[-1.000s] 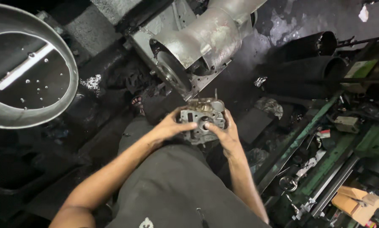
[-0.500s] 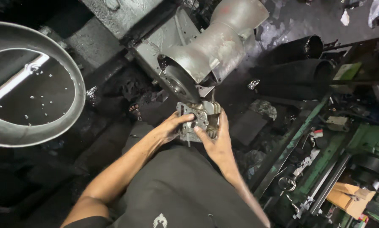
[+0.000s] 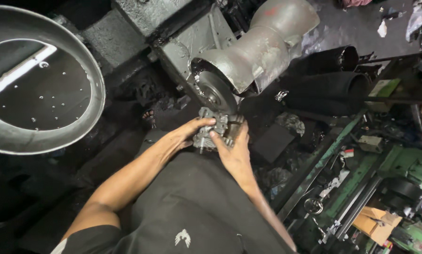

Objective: The person scrubs a metal engine part with a brush and liquid from a bowl, then grinds the part on a bench grinder. The person repeatedly rotates the part to treat different surfaces.

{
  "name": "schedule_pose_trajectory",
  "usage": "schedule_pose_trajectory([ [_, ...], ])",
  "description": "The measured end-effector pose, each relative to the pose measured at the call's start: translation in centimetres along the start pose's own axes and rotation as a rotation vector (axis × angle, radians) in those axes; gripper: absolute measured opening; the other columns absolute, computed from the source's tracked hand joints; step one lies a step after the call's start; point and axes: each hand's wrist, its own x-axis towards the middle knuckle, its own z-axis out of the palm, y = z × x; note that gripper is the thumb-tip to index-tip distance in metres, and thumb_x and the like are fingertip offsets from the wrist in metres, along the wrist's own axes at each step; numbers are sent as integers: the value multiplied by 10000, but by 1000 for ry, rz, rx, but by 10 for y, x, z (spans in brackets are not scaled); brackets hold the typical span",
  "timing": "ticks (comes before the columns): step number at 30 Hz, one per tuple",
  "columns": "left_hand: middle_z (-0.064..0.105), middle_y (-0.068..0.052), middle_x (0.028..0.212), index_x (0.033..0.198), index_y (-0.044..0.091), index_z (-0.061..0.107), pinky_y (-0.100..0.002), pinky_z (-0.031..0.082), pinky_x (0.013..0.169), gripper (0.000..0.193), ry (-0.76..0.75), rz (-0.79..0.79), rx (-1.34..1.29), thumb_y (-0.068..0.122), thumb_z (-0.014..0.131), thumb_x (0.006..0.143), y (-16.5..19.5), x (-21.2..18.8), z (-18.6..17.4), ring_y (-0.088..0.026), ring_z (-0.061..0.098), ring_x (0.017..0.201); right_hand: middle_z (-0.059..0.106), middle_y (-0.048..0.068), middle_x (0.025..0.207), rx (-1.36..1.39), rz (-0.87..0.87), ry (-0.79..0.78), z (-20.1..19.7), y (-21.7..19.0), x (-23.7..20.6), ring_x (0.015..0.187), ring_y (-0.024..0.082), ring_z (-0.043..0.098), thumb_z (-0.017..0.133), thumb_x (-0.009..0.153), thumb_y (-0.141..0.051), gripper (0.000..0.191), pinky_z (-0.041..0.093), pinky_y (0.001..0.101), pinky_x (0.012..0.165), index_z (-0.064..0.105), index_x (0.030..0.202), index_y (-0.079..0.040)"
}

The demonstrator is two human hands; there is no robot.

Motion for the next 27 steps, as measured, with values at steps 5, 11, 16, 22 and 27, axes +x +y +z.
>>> schedule_pose_trajectory([
  [5, 735, -116, 1128, 1292, 61, 633, -454, 621, 824, 586, 86, -37, -20, 415, 728, 835, 3, -12, 4, -262, 735, 971, 613, 197, 1299, 106, -34, -42, -2, -11, 1, 1187, 305, 651, 795, 839, -333, 791, 526, 407, 978, 401, 1468, -57],
  [11, 735, -134, 1153, 1306, 31, 637, -401, 618, 811, 606, 90, 20, 114, 368, 769, 821, 6, -14, 23, -244, 731, 976, 605, 136, 1302, 470, -105, -110, -22, -13, -12, 1181, 216, 623, 724, 895, -162, 729, 521, 346, 992, 330, 1499, -54],
  [16, 738, -129, 1182, 1314, 8, 629, -373, 630, 862, 582, 73, 46, 45, 309, 776, 838, -2, -13, 34, -220, 739, 1015, 583, 116, 1370, 438, -129, -138, -40, -6, -13, 1235, 189, 589, 711, 922, -140, 764, 482, 324, 1040, 289, 1553, -57],
  [22, 733, -122, 1072, 1259, 22, 635, -420, 644, 730, 530, 177, 96, 18, 329, 753, 843, -12, -24, 29, -233, 740, 899, 619, 118, 1317, 433, -66, -241, -33, 9, 3, 1202, 184, 590, 714, 922, -152, 727, 483, 322, 1023, 328, 1531, -56],
  [27, 735, -147, 995, 1232, 0, 655, -423, 612, 634, 526, 249, 128, 75, 381, 735, 879, -24, -25, 27, -264, 726, 820, 603, 110, 1283, 579, -104, -354, -30, 24, 15, 1170, 180, 589, 702, 913, -167, 706, 502, 333, 989, 339, 1506, -48],
])
